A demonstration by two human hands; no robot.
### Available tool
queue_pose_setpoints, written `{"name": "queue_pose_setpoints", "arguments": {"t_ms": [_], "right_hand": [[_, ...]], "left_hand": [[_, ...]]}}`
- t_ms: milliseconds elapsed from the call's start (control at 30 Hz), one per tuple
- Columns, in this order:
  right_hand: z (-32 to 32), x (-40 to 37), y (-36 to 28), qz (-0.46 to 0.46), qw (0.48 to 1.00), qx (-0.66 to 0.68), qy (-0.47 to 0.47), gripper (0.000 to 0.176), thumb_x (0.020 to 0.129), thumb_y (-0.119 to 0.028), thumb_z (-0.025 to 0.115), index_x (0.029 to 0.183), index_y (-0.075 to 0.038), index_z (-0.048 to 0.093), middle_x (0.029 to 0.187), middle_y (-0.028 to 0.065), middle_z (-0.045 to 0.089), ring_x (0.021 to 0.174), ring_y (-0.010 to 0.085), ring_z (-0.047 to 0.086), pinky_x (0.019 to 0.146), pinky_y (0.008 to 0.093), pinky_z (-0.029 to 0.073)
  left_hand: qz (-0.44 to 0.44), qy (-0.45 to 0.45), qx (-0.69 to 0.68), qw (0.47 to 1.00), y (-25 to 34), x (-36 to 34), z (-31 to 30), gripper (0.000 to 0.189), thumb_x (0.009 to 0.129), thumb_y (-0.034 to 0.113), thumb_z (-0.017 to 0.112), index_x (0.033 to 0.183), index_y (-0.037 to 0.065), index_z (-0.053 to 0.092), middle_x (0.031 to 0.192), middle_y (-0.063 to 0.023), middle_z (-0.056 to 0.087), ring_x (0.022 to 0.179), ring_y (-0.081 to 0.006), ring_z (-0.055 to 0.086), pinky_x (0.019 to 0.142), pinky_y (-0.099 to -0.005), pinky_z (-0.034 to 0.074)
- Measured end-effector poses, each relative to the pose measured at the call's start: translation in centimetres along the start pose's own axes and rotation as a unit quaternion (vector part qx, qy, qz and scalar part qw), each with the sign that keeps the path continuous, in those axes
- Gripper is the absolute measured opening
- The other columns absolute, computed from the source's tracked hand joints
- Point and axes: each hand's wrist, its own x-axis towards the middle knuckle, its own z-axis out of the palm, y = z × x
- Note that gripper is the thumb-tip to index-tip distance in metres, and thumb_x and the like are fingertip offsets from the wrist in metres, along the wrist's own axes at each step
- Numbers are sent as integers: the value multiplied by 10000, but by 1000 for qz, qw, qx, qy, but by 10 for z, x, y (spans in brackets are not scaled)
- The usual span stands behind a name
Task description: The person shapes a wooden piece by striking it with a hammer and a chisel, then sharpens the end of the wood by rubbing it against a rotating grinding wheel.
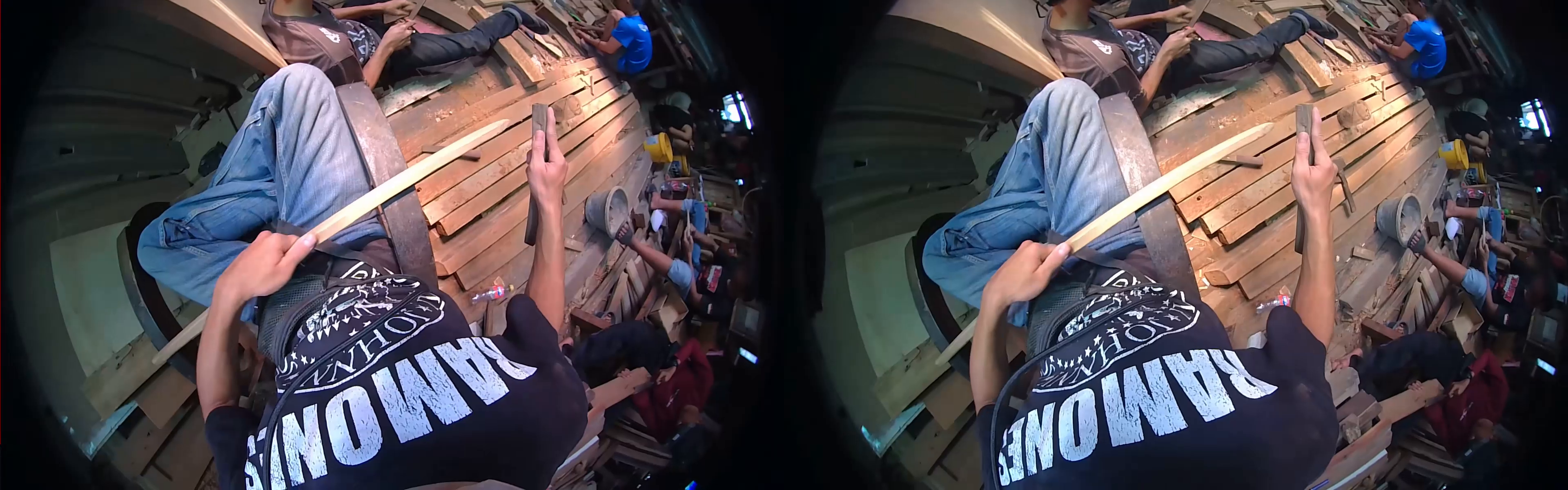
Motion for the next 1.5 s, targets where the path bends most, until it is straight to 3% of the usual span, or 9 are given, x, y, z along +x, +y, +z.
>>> {"name": "queue_pose_setpoints", "arguments": {"t_ms": [133,333,600,800,867,1000,1033,1333,1500], "right_hand": [[32,-18,-14,-172,984,33,-37,496,1048,-263,540,1535,-251,444,1019,235,732,749,243,738,705,366,538],[37,-46,-74,-151,974,-1,-166,511,1012,-217,594,1509,-239,480,955,283,694,857,377,731,707,394,544],[35,-69,-112,-205,954,-68,-208,496,990,-206,612,1477,-207,520,742,231,655,677,396,673,612,455,500],[39,-63,-92,-179,955,-114,-206,502,994,-230,604,1485,-263,506,744,238,657,695,406,682,592,482,503],[41,-45,-58,-149,913,-329,-189,479,1000,-244,592,1472,-282,519,764,245,666,724,422,688,608,493,516],[34,-42,-54,-171,969,-121,-133,486,1016,-300,567,1495,-307,484,778,234,685,704,424,679,610,504,513],[22,-54,-104,-63,969,-147,-187,501,1011,-304,581,1502,-313,478,779,233,685,668,416,665,606,510,503],[30,-69,-111,-120,923,-297,-213,507,1017,-233,577,1511,-276,469,811,247,682,748,409,704,629,463,518],[24,-79,-144,-194,952,-127,-199,524,1010,-212,598,1517,-257,469,788,231,686,687,379,693,641,425,518]], "left_hand": [[-52,-62,3,997,-18,-26,-18,641,1048,454,494,638,-39,483,524,-89,374,513,-149,351,500,-404,330],[-94,-85,23,992,-45,-74,-34,614,1007,510,551,708,-24,592,546,-132,483,516,-243,461,545,-416,389],[-7,149,183,972,-2,-45,10,333,1007,404,565,982,72,559,658,-187,640,635,-434,642,587,-552,476],[1,188,260,947,-16,-52,35,371,1011,450,550,922,89,535,673,-152,632,585,-395,645,491,-508,475],[4,196,272,942,-18,-56,40,378,1008,460,550,920,93,533,678,-144,629,578,-385,645,477,-496,475],[-5,216,271,938,-17,-57,35,382,1006,462,554,905,94,526,679,-125,614,567,-369,643,468,-487,474],[-11,211,263,941,-15,-60,38,383,1005,461,555,899,94,528,683,-123,611,572,-366,645,468,-487,473],[-21,246,221,944,-8,-64,44,361,977,441,611,918,88,561,745,-121,602,661,-360,661,528,-471,489],[-8,260,178,949,-8,-64,46,339,967,424,630,967,90,573,762,-130,602,687,-372,654,557,-489,492]]}}
